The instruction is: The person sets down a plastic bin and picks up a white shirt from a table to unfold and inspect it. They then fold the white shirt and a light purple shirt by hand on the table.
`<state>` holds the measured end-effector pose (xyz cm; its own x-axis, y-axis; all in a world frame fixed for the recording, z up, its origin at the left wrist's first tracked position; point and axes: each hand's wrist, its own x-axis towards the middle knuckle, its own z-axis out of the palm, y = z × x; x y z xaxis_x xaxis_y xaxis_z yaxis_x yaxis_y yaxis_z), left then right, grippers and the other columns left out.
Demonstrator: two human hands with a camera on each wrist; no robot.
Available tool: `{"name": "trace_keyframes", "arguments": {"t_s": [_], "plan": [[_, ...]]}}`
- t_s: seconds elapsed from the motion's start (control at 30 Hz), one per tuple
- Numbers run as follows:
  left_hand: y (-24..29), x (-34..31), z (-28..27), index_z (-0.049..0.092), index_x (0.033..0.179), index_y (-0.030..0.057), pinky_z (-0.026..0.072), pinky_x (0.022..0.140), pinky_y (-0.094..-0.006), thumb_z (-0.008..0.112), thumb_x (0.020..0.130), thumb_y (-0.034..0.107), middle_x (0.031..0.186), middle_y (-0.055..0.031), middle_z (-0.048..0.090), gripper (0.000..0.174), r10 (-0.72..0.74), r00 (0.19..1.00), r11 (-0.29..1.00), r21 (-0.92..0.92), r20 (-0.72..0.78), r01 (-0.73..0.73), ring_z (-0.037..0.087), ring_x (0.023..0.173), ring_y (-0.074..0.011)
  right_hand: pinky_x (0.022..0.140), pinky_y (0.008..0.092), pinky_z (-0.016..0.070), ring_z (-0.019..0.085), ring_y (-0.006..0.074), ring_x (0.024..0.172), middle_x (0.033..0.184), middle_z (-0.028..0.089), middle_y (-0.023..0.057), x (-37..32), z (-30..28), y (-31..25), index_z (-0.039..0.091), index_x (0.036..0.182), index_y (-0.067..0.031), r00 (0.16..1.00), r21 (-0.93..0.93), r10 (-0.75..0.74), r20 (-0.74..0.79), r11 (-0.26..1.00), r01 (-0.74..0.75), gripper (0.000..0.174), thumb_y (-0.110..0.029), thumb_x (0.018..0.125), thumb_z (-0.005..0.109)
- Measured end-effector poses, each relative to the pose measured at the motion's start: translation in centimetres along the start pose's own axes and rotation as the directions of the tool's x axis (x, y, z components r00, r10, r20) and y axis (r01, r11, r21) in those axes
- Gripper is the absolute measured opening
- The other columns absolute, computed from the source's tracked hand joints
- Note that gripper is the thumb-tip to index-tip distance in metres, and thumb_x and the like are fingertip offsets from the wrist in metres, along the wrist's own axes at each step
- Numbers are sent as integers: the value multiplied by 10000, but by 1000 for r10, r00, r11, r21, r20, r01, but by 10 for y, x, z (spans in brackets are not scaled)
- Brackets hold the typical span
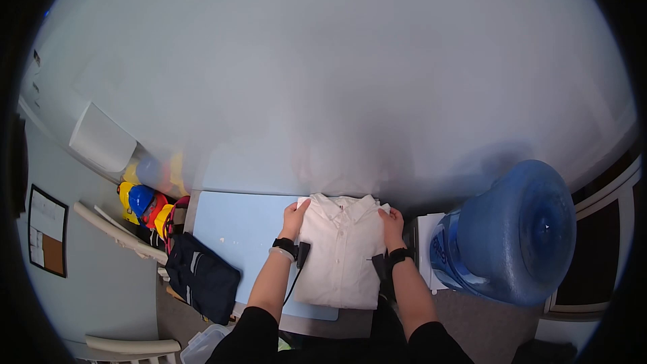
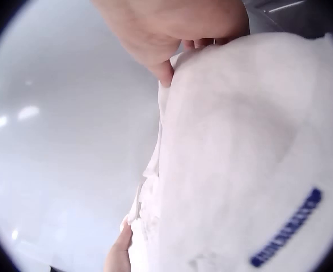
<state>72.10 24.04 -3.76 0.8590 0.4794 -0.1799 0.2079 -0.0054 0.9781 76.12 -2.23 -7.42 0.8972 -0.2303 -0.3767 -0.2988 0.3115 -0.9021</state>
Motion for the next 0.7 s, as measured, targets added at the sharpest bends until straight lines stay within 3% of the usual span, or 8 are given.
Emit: {"name": "trace_keyframes", "arguments": {"t_s": [0.07,0.2,0.27,0.3,0.4,0.47,0.63,0.7], "plan": [[10,0,6,579,670,26,370,501,-227,614,790,263,629,7,539,269,-209,978,936,-287,11,204,412,540,-68,650,231,405,507,99,692,770,558,18,2,-3,-8,553,838,-18,993,12,75,92,997,-77,204,-177,752,646],[-6,16,-2,591,724,1,404,565,-225,595,805,256,636,1,536,268,-240,971,956,-175,1,236,449,579,-74,634,219,385,492,86,695,737,547,2,6,-7,-17,560,823,-63,958,-21,145,246,989,-145,131,-178,783,607],[-17,25,-3,579,816,-7,411,615,-225,569,821,240,699,-11,547,247,-161,985,978,125,-65,168,485,649,-87,651,222,387,492,90,710,750,544,1,12,-6,-19,553,836,-68,952,-33,146,269,989,-143,117,-171,793,590],[-16,24,-3,579,816,-7,411,615,-225,569,821,240,699,-11,547,247,-161,985,978,125,-65,168,485,649,-87,668,225,390,492,93,725,763,542,1,12,-4,-22,547,849,-74,945,-43,147,291,989,-141,105,-164,802,573],[-18,19,0,541,874,-2,413,654,-240,568,819,211,801,-33,560,222,-32,998,994,100,-60,37,473,693,-101,695,249,410,501,116,766,808,539,17,11,1,-29,516,905,-74,933,33,174,315,980,-194,134,-150,805,562],[-22,13,-3,505,983,-6,414,700,-222,572,811,149,883,-54,565,241,76,997,990,-116,-13,-77,489,820,-100,703,250,410,497,118,781,830,537,22,13,0,-32,507,927,-73,941,48,167,293,981,-189,151,-142,804,562],[7,-3,-13,504,1031,-10,433,703,-206,564,805,80,889,-54,582,251,54,995,971,-236,83,-33,527,817,-98,716,250,408,500,119,780,834,542,23,11,-6,-38,512,934,-72,948,68,101,302,990,-127,161,-132,797,570],[11,0,-16,516,1024,-11,438,698,-201,563,804,72,878,-49,588,240,23,994,971,-238,105,2,536,797,-90,712,243,405,503,111,762,805,544,12,13,-8,-41,531,895,-76,935,-42,81,346,997,-70,125,-139,795,574]]}}
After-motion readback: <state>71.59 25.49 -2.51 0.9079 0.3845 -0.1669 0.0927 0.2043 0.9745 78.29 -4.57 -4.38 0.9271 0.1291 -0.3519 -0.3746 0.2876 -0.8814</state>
